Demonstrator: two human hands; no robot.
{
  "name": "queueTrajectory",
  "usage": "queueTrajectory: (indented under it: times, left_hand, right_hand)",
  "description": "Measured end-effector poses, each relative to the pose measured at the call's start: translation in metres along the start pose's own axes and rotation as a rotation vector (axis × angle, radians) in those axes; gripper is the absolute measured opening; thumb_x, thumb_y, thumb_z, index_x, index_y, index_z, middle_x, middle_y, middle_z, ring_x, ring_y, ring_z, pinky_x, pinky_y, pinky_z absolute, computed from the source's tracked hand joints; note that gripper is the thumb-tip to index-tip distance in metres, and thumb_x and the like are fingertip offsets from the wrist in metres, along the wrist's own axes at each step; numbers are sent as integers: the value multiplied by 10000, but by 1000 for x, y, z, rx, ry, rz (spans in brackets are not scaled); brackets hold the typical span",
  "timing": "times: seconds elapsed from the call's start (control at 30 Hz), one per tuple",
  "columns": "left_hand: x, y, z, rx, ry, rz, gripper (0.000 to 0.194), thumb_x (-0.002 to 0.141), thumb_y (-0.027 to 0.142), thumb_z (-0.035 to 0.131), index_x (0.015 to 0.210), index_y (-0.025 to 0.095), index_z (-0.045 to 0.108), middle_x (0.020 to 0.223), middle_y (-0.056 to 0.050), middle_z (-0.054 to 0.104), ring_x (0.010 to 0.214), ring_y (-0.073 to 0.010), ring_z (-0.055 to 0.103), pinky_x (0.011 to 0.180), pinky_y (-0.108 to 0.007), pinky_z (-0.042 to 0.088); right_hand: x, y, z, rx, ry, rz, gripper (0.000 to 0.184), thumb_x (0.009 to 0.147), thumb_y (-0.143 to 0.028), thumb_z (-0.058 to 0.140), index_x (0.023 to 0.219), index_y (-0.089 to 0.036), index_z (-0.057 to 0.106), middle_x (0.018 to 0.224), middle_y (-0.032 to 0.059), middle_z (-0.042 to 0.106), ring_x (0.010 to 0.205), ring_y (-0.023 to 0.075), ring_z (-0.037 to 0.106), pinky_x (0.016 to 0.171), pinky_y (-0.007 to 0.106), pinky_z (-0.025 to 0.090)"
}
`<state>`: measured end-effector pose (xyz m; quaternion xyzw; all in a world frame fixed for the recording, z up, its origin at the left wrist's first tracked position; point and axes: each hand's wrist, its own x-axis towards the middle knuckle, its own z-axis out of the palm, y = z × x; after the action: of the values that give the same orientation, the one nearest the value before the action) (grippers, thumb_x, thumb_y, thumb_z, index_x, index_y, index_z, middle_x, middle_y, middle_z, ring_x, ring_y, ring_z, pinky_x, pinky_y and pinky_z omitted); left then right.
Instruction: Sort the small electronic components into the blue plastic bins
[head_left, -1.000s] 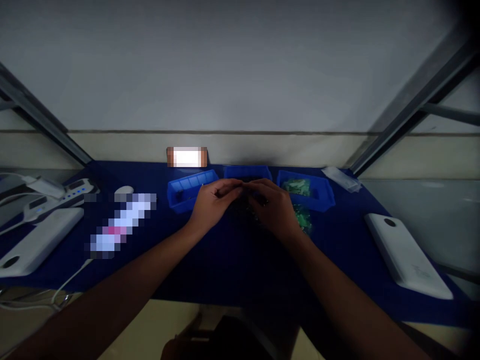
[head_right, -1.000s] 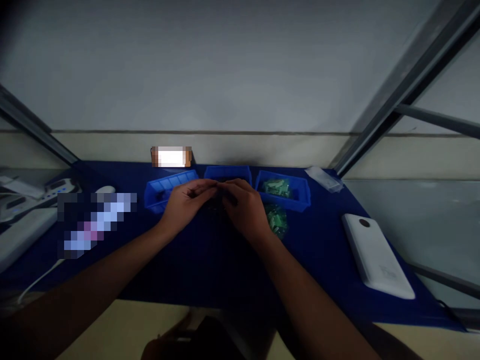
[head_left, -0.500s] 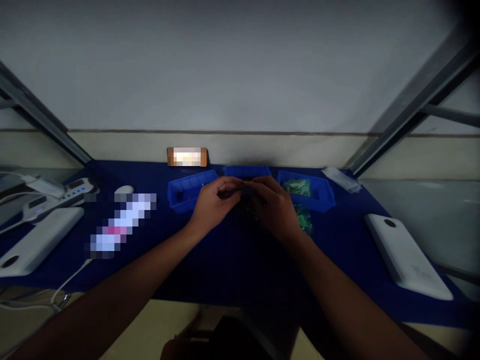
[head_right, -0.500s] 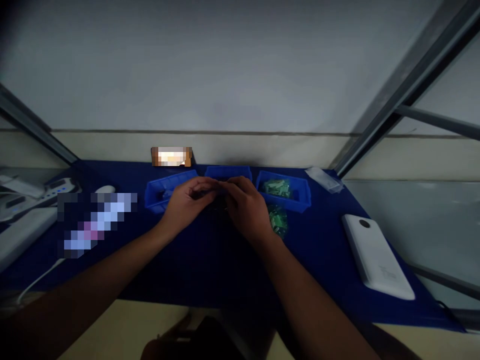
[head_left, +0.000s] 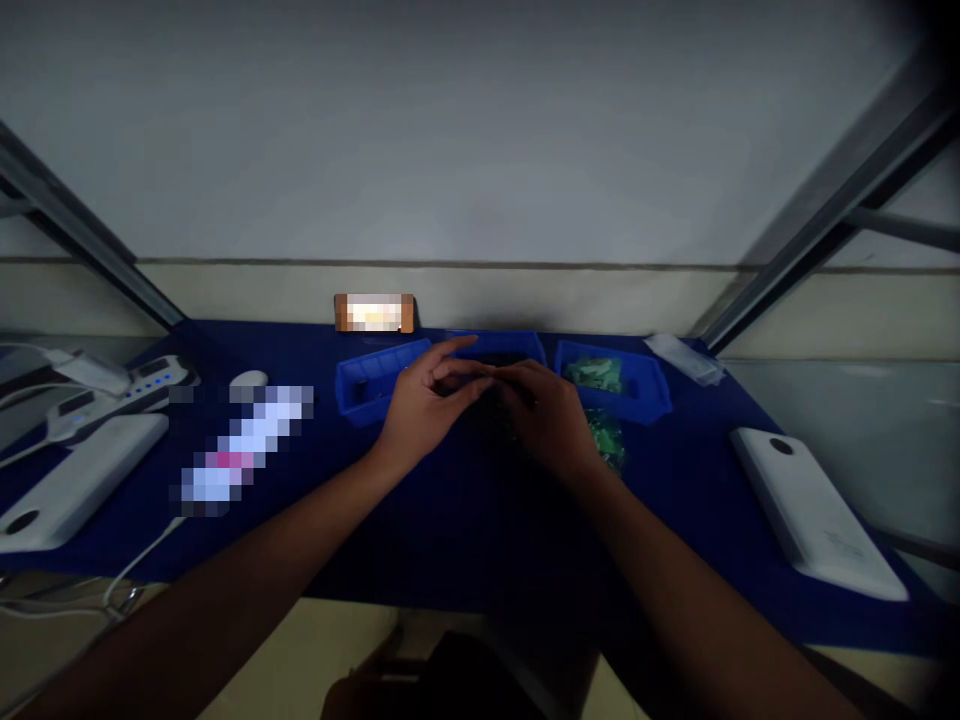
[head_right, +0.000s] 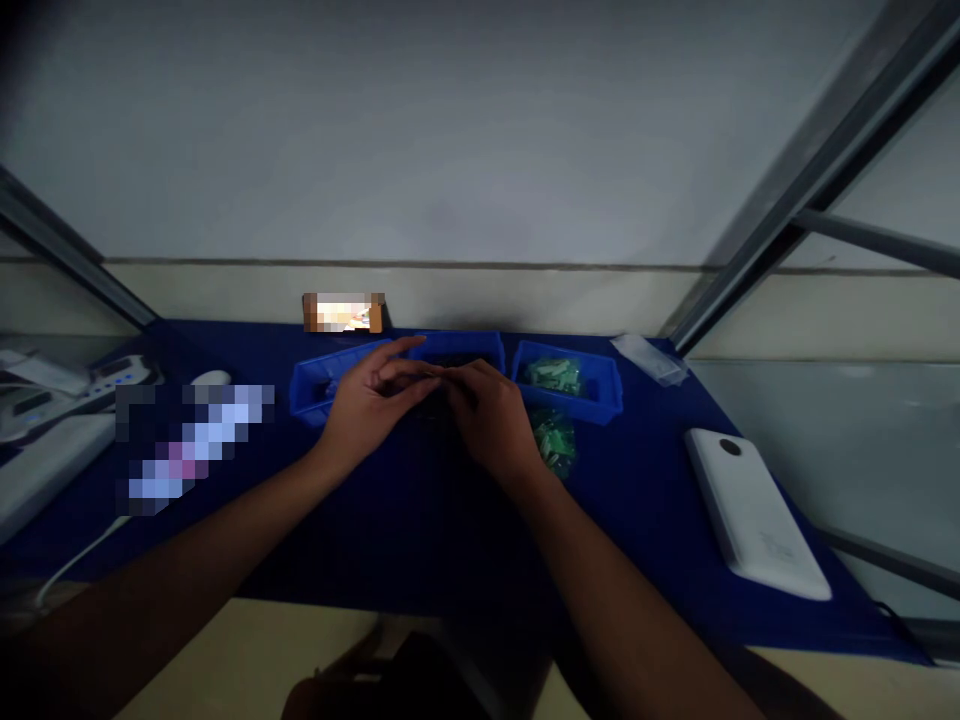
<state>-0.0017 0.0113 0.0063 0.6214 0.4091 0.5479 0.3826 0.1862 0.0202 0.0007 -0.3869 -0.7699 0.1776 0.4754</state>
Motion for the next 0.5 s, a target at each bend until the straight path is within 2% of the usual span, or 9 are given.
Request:
queueTrajectory:
  times: [0.23,0.33,0.43,0.5]
  left_hand:
    - [1,0,0,11,22,2,494,899,336,804,1343,212,625,1099,-70,805,1033,-212,766,920,-336,588]
    - [0,-1,0,101,22,54,333,955,321,728,1263,223,648,1172,-79,786,1093,-222,745,925,-345,580]
    - [-3,-2,1,298,-56,107,161,996,252,632,1142,231,699,1163,-65,772,1062,-218,736,924,-359,575]
    - [-5,-3,2,427,-163,165,185,984,193,607,1125,238,717,1158,-62,762,1050,-221,730,935,-378,576]
  right_hand:
    - [1,-2,-2,16,-62,55,159,1004,-204,637,1057,-239,782,1016,40,761,920,199,725,848,332,539]
    - [3,-1,-4,1,-35,63,167,1031,-219,588,1031,-220,755,1008,51,758,921,206,716,848,333,528]
    - [5,3,-4,4,53,118,193,1056,-264,542,1054,-215,728,1027,65,771,942,223,726,851,341,529]
    - [5,5,-5,0,89,154,208,1061,-287,527,1078,-220,723,1046,66,787,957,235,737,847,346,528]
